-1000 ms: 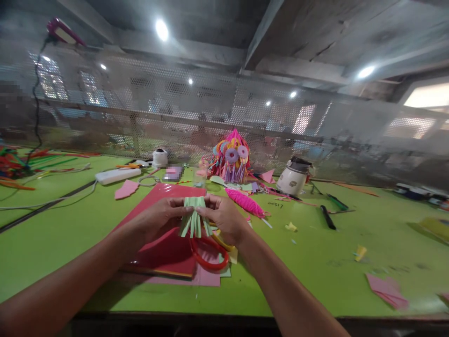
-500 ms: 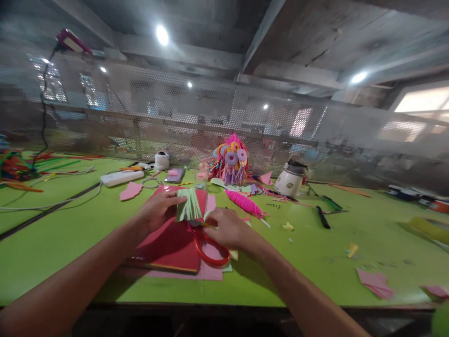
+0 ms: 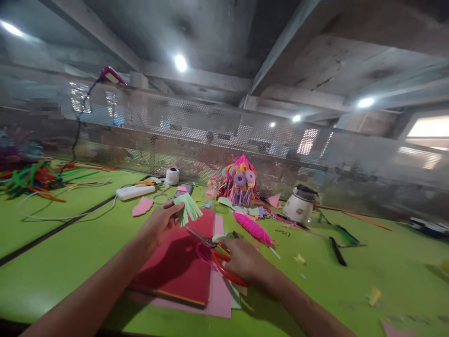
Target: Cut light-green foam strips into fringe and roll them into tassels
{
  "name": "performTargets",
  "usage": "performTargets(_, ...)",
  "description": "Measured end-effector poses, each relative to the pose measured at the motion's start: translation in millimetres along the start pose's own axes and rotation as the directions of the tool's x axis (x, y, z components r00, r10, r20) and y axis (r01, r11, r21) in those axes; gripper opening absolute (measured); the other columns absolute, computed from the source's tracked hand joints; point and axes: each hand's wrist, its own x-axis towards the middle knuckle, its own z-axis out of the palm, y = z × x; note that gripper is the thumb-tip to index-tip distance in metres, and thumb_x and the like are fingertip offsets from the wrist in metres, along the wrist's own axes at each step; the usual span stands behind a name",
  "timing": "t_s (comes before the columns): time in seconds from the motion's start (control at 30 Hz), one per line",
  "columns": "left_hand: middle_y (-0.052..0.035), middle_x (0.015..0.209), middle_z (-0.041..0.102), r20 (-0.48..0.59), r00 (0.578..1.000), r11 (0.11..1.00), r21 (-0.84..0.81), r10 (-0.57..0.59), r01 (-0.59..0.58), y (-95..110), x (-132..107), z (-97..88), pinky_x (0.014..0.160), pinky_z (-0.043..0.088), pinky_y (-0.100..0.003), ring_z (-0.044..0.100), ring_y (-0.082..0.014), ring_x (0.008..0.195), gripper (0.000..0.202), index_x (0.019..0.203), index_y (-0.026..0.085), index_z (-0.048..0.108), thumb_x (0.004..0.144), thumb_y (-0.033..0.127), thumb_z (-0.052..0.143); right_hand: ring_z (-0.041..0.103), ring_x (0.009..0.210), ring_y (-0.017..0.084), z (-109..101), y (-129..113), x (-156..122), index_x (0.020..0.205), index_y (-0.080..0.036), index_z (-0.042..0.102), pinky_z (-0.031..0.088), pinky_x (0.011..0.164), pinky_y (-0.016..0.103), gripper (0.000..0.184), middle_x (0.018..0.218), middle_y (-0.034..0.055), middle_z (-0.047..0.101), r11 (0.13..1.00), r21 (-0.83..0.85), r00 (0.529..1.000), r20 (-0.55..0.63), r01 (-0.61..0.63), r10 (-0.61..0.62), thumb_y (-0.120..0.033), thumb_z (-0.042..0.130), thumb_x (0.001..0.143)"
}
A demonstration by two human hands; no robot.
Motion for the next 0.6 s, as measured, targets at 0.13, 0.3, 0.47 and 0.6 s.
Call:
performTargets(0.13,-0.0025,0.070,0.068,-0.106,0.994,0.996,-0.075,0.033,-0.041,9,6,-5.5,0.052,0.047,-0.019,0.060,-0.0090,0.055,0.010,0.073,0.012,0.063,0.064,0.010,0.066,0.058,0.097,0.026,-10,7,-9,0.111,-0.022,0.059,0.043,0.082,0.036,0.034,0.111,0.0095,0.063,0.958,0.287,1.000,-0.026,-0.003,0.011,-0.029,0.049,0.079)
performTargets(0.3,-0.0025,0.066,0.067,-0.225,0.973,0.992,-0.096,0.053,-0.077,19,14,-13.7,0.053,0.047,-0.021,0.059,-0.0094,0.053,0.008,0.072,0.011,0.063,0.066,0.007,0.061,0.059,0.094,0.026,1,28,-14,0.123,-0.024,0.050,0.045,0.081,0.035,0.049,0.097,0.0087,0.065,0.816,0.565,0.991,0.109,-0.127,0.078,-0.035,0.055,0.076)
performTargets(0.47,-0.0020,0.069,0.067,-0.238,0.967,0.993,-0.052,0.092,-0.107,21,14,-14.3,0.048,0.043,-0.019,0.058,-0.0091,0.053,0.010,0.075,0.013,0.063,0.065,0.011,0.064,0.060,0.081,0.024,8,26,-11,0.104,-0.025,0.060,0.047,0.067,0.028,0.046,0.092,0.0081,0.063,0.789,0.601,0.992,0.055,-0.127,0.118,-0.047,0.065,0.063)
performTargets(0.6,0.0003,0.065,0.064,-0.237,0.970,0.997,-0.046,0.052,-0.065,23,9,-9.2,0.045,0.041,-0.017,0.055,-0.0070,0.051,0.011,0.073,0.013,0.063,0.063,0.014,0.068,0.052,0.061,0.019,14,19,-6,0.095,-0.025,0.061,0.041,0.054,0.026,0.046,0.072,0.0035,0.058,0.833,0.547,0.995,-0.002,-0.079,0.096,-0.054,0.065,0.060)
